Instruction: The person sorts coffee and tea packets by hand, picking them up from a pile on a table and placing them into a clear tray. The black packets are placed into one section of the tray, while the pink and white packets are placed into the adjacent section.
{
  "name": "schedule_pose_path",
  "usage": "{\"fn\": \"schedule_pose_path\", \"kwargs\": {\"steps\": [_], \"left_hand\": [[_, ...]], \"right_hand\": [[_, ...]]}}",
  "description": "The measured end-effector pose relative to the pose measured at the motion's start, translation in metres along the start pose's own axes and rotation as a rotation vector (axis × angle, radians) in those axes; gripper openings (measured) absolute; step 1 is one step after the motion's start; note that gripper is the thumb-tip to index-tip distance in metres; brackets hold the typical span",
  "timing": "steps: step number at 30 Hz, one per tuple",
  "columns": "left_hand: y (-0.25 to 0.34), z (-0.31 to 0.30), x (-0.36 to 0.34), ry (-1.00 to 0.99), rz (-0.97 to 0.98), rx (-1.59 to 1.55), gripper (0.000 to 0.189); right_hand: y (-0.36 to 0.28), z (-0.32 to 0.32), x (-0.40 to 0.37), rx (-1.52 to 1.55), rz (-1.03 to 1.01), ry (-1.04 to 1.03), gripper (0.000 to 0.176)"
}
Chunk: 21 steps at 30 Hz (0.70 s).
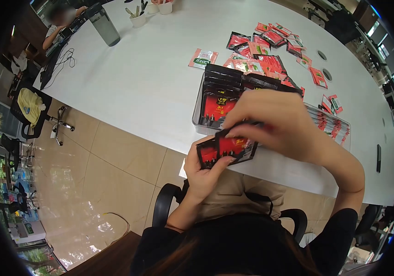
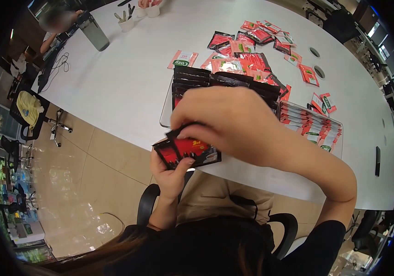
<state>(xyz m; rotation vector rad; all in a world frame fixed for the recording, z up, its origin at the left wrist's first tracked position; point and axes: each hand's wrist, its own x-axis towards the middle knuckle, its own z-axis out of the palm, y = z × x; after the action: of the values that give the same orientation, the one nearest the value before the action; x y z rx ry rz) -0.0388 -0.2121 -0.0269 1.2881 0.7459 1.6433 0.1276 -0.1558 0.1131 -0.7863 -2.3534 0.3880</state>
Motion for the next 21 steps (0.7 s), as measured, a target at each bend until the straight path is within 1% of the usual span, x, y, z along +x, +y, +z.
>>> {"fn": "schedule_pose_path", "kwargs": {"steps": [1, 2, 4, 5, 6, 7, 8, 9, 10, 11, 12, 13, 14, 16, 17, 19, 20, 21], "left_hand": [[0.001, 0.001, -0.001, 0.002, -0.027, -0.065, 0.044], [-0.002, -0.001, -0.002, 0.053, -0.006, -0.013, 0.042], [-0.013, -0.005, -0.002, 0.157, 0.035, 0.091, 0.040], [-0.016, -0.006, 0.000, 0.197, 0.004, -0.053, 0.036], [-0.023, -0.012, 0.004, 0.243, 0.044, -0.017, 0.035], [-0.026, -0.016, 0.004, 0.319, 0.030, 0.046, 0.035], [-0.027, -0.018, 0.006, 0.394, 0.018, 0.108, 0.036], [-0.025, -0.019, 0.016, 0.327, 0.098, -0.032, 0.037], [-0.025, -0.022, 0.020, 0.358, 0.048, -0.047, 0.040], [-0.025, -0.024, 0.028, 0.367, 0.026, -0.113, 0.041], [-0.026, -0.026, 0.037, 0.376, 0.004, -0.178, 0.042], [-0.026, -0.028, 0.044, 0.356, -0.055, -0.200, 0.045], [-0.022, -0.024, 0.053, 0.317, -0.054, -0.219, 0.047], [-0.022, -0.025, 0.062, 0.205, 0.013, -0.223, 0.049], [-0.020, -0.025, 0.063, 0.159, -0.030, -0.236, 0.049], [-0.016, -0.024, 0.062, 0.068, -0.118, -0.263, 0.049], [-0.013, -0.024, 0.062, 0.015, -0.127, -0.243, 0.050], [-0.012, -0.025, 0.063, -0.038, -0.133, -0.225, 0.050]], "right_hand": [[0.000, -0.009, -0.002, 0.019, 0.055, 0.037, 0.017], [0.001, -0.015, -0.005, 0.039, 0.111, 0.073, 0.016], [0.007, -0.019, -0.015, 0.132, 0.285, 0.280, 0.013], [0.010, -0.025, -0.018, 0.117, 0.321, 0.330, 0.014], [0.013, -0.030, -0.021, 0.102, 0.357, 0.381, 0.015], [0.018, -0.032, -0.023, 0.065, 0.359, 0.417, 0.015], [0.022, -0.031, -0.026, 0.080, 0.381, 0.413, 0.015], [0.026, -0.028, -0.030, 0.094, 0.403, 0.409, 0.015], [0.029, -0.025, -0.032, 0.107, 0.425, 0.406, 0.015], [0.030, -0.019, -0.034, 0.039, 0.484, 0.313, 0.014], [0.033, -0.009, -0.038, 0.044, 0.496, 0.277, 0.021], [0.039, 0.003, -0.045, -0.065, 0.419, 0.212, 0.027], [0.043, 0.011, -0.050, -0.173, 0.340, 0.148, 0.033], [0.037, 0.007, -0.043, -0.467, 0.218, 0.053, 0.054], [0.034, 0.006, -0.040, -0.611, 0.155, 0.002, 0.064], [0.035, 0.008, -0.036, -0.584, 0.234, -0.001, 0.085], [0.036, 0.009, -0.035, -0.570, 0.276, -0.001, 0.096], [0.041, 0.010, -0.038, -0.571, 0.303, -0.079, 0.117]]}}
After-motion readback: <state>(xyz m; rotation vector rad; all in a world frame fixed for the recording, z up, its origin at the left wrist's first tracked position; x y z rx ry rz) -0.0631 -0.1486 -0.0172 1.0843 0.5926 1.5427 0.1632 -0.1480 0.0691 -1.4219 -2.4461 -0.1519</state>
